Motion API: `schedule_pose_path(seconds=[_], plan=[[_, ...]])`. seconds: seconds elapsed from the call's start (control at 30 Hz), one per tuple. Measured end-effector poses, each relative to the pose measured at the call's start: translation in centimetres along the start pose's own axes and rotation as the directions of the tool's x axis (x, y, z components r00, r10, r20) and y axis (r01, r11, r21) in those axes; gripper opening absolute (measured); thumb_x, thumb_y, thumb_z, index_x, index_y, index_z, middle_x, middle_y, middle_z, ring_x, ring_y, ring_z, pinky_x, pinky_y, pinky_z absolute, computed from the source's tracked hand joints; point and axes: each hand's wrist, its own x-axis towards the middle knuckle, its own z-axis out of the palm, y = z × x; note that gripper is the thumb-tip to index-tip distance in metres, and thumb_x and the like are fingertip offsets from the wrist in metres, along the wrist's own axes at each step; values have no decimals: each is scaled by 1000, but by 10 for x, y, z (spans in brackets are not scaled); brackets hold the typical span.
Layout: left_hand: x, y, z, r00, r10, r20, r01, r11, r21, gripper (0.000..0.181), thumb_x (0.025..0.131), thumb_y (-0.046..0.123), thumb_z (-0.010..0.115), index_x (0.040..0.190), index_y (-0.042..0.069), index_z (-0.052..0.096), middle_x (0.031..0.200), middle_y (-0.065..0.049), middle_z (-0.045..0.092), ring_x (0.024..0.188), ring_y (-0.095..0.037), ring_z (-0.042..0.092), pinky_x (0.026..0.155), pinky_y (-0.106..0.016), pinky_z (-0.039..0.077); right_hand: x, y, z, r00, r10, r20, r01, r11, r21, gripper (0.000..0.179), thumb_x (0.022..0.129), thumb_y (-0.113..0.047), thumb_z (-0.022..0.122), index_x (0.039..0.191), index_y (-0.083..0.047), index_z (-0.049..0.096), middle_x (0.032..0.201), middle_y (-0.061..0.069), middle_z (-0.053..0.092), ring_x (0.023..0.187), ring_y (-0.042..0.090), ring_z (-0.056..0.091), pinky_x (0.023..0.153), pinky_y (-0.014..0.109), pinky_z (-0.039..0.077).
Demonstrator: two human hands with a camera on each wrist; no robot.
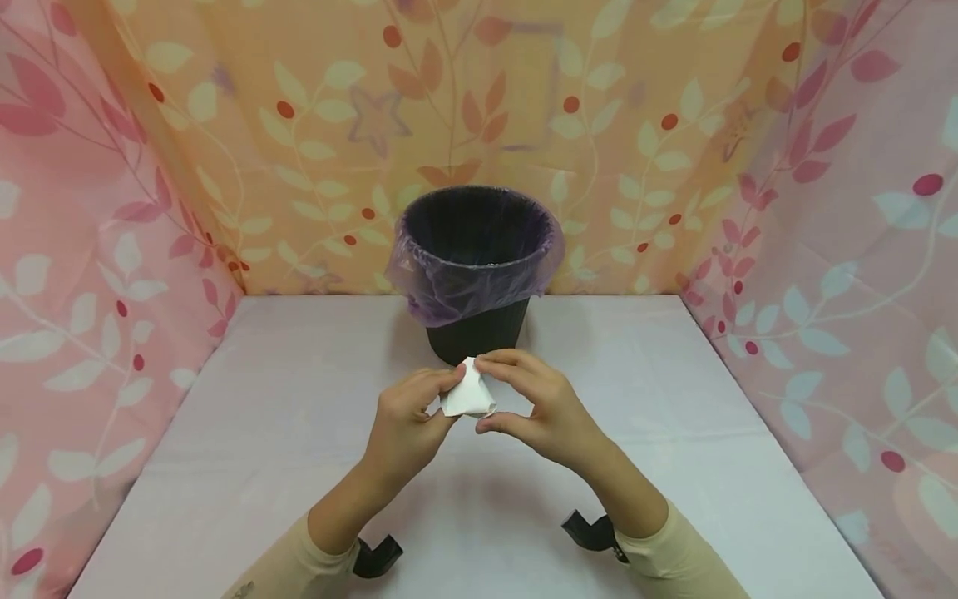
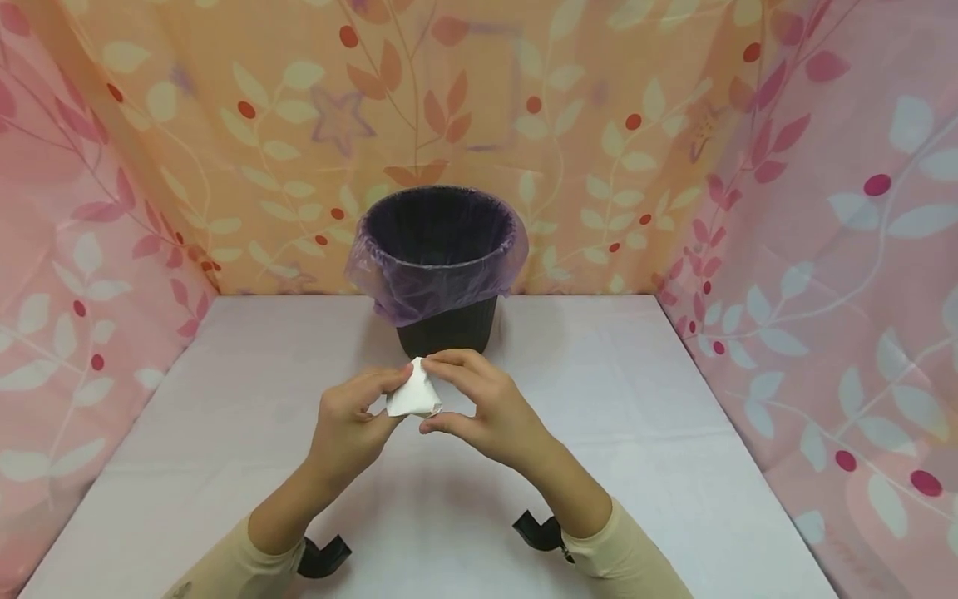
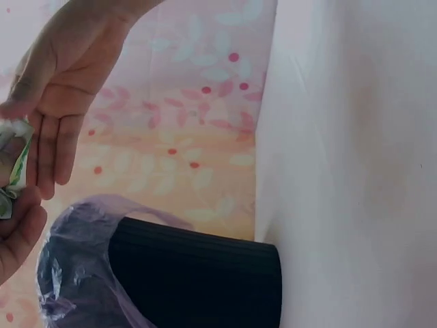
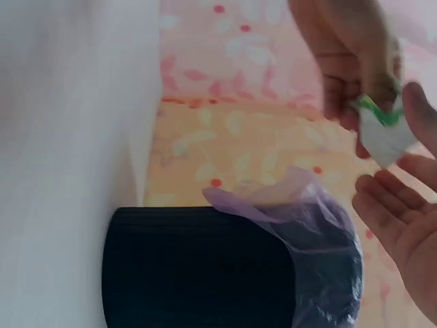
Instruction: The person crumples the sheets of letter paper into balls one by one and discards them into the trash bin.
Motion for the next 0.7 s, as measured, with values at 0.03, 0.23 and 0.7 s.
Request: schedule_pose_path(seconds=[0.03, 0.23, 0.7], plan=[[0, 0, 0, 1000, -3, -2, 3, 1000, 0, 34, 77, -14, 81, 109, -5, 76, 95, -11, 78, 83, -22, 72, 78, -19, 58, 0, 1, 3, 1000, -15, -13, 15, 1000, -21, 74, 73, -19, 92, 139, -5, 62, 134, 10, 63, 123, 26, 63, 104, 32, 53], [0, -2, -2, 997, -64, 34, 66, 996, -66, 35, 78, -18, 78, 110, -6, 75, 94, -10, 78, 76, -17, 70, 73, -16, 57, 0, 9, 13, 983, -171, -64, 160, 975, -157, 62, 85, -24, 84, 137, 2, 62, 131, 14, 66, 118, 28, 67, 99, 29, 55], [11, -2, -13, 987, 104, 123, -106, 994, 9, 58, 71, 6, 92, 126, 5, 72, 129, -13, 67, 119, -28, 64, 100, -29, 55, -7, 20, 23, 967, -103, -234, 116, 993, 39, 34, 84, 14, 70, 117, 7, 72, 95, 13, 77, 78, 18, 72, 67, 21, 60]])
